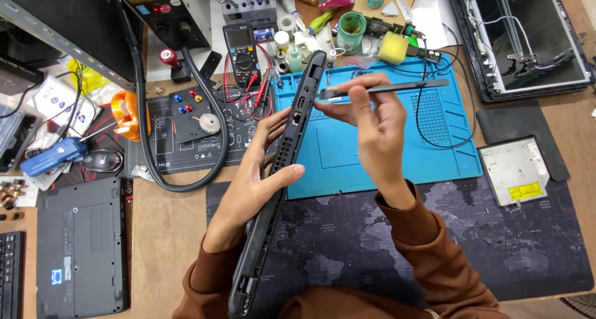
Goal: Disassembling a laptop by prying open the case and removing the back cover
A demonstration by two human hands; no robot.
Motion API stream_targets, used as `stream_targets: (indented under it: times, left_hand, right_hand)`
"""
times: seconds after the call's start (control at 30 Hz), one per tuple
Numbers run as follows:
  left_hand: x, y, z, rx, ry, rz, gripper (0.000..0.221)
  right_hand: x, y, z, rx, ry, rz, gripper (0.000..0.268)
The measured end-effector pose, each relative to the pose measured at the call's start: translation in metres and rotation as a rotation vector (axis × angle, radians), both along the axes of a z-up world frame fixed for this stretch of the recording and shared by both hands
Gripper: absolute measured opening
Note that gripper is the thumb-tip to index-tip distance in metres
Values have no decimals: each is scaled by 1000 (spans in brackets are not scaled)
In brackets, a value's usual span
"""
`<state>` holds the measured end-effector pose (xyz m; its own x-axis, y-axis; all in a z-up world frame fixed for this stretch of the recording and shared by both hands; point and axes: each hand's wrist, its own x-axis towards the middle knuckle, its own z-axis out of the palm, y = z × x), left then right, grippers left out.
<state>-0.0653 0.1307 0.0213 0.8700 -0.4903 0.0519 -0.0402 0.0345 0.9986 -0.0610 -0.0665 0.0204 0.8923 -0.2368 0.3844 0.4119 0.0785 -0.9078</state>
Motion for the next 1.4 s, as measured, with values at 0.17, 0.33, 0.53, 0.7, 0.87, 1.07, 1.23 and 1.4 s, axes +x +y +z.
stream_targets:
  times: [0.17, 0.33, 0.53, 0.7, 0.87, 1.07, 1.23, 1.4]
  left_hand:
    - [-5, -10, -1, 20, 8, 9, 83]
    - [-20, -38, -12, 58, -65, 43, 84]
    - [-53, -83, -25, 181, -232, 102, 86]
    - [-76, -113, -55, 499, -407, 128, 79]
    - [-94, -125, -72, 628, -496, 155, 84]
    - [-115, -125, -82, 720, -619, 230, 84]
    - [-134, -122, -84, 727, -758, 345, 76]
    - [-153, -123, -104, 786, -993, 558, 55]
  right_hand:
    - [4, -13, -8, 114, 60, -69, 24]
    - [17, -48, -28, 298, 92, -69, 27]
    - [6, -100, -55, 355, 262, -108, 26]
    - [-14, -135, -65, 274, 432, -11, 25]
    - [-19, -152, -82, 255, 507, 20, 25]
    - [-20, -154, -86, 304, 455, 148, 20]
    - [-26, -152, -58, 267, 308, 289, 19]
    - [-39, -141, -9, 91, 293, 379, 21]
